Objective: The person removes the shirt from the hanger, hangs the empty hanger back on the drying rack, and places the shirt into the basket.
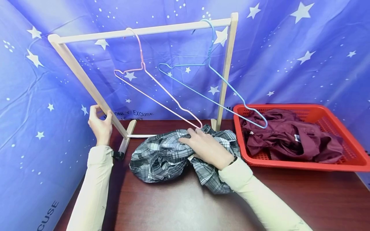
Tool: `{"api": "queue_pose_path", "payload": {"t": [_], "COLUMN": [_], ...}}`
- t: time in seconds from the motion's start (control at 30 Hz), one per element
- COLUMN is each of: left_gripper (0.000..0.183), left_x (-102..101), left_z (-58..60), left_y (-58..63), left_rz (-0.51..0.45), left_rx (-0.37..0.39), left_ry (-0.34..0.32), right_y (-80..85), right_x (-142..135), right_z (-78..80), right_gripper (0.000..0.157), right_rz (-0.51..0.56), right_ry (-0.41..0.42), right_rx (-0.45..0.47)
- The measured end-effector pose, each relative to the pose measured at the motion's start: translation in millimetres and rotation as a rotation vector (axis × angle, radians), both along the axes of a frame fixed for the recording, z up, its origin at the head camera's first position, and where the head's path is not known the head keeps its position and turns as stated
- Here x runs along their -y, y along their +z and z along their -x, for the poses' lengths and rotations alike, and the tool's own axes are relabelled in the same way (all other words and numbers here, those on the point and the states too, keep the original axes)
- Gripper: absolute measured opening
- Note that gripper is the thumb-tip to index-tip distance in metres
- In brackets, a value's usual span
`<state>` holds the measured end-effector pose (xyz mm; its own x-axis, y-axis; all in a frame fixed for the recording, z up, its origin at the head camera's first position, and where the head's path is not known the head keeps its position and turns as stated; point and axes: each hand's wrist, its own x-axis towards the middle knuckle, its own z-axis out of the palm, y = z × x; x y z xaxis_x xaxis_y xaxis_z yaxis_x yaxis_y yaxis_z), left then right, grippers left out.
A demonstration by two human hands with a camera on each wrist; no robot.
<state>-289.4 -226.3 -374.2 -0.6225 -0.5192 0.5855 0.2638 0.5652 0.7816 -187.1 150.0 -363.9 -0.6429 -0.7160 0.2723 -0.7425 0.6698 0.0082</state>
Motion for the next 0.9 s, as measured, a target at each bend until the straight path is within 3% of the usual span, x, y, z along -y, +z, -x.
{"api": "queue_pose_path", "payload": {"t": [0.33,0.53,0.73,0.9], "left_gripper": [0.023,0.024,0.024,0.024], "left_x": [-1,-2,-2,-2], "left_z": [-0.1,0.1,0.0,-2.7], "left_y": [-0.1,0.8,1.2,0.8], "left_rz": [-0.009,-0.011,-0.012,-0.006], "left_rx": [0.005,0.011,-0.006,-0.008], "left_ry": [0.002,0.007,-0.002,-0.007], "right_y": [31.5,47.2,49.9,49.1], "right_x": [-25,-40,-59,-76], "right_z": [0.1,-1.6,-1.4,-4.0], "right_gripper": [0.075,0.079,0.078,0.079], "right_rz": [0.027,0.055,0.074,0.097], "right_ry": [-0.065,-0.156,-0.147,-0.162], "right_rx": [-0.008,0.016,-0.057,-0.050]}}
